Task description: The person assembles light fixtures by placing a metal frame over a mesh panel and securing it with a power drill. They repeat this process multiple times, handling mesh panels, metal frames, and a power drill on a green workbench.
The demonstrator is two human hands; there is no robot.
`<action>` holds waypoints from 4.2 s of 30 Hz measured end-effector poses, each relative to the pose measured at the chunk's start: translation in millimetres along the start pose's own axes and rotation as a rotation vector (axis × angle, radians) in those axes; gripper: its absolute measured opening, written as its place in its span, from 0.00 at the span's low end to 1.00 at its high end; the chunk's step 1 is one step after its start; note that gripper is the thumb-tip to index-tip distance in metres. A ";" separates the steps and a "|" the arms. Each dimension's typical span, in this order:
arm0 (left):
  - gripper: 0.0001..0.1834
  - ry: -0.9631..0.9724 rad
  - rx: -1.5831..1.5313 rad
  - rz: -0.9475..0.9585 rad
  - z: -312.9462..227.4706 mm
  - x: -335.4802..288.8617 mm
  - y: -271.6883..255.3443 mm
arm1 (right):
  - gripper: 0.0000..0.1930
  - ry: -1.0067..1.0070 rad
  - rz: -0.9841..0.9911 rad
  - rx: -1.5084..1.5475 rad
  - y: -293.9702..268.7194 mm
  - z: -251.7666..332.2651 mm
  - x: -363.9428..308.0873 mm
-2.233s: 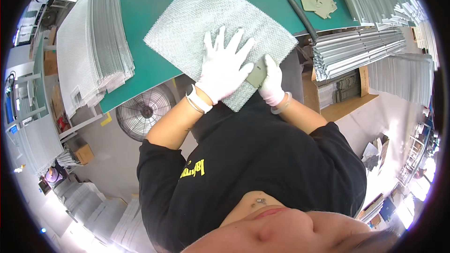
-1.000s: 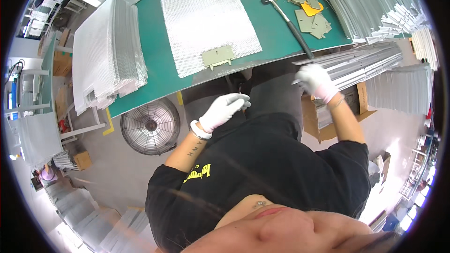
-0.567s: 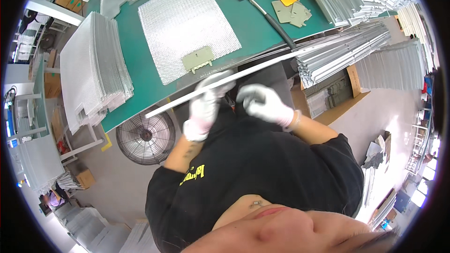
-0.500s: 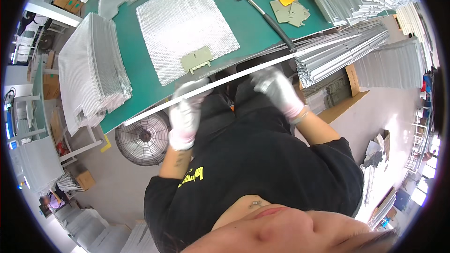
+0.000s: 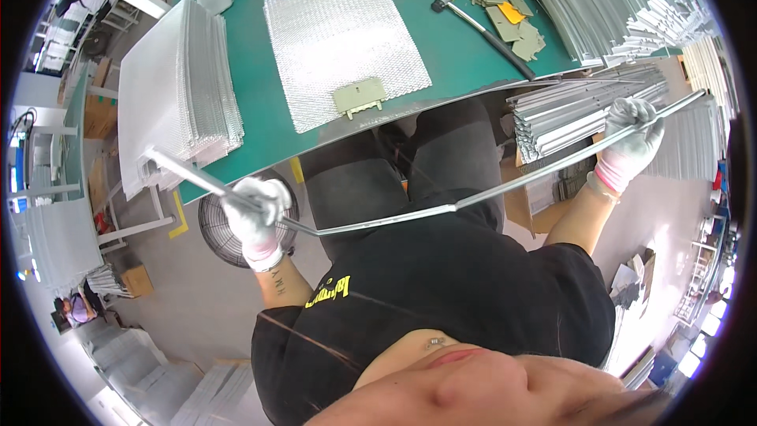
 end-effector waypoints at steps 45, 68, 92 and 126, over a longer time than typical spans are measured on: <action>0.23 -0.607 -0.679 -0.252 156.9 11.0 139.0 | 0.32 0.365 0.468 -1.483 16.1 -244.9 -97.8; 0.13 -0.368 -0.546 -0.335 198.6 120.9 157.0 | 0.30 0.834 0.150 -0.702 -5.8 -230.2 -125.8; 0.30 -0.264 -0.123 -0.185 69.8 60.1 -17.7 | 0.07 0.919 0.375 -0.746 3.0 -286.3 -28.5; 0.31 0.441 0.319 -0.501 -84.8 54.4 66.3 | 0.17 0.110 0.728 -0.701 175.9 -216.5 -4.6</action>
Point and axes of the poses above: each hand's wrist, its own x-axis towards the middle knuckle, its own y-axis out of the palm, z = x × y, the point moved 2 cm from there along x, towards the middle knuckle
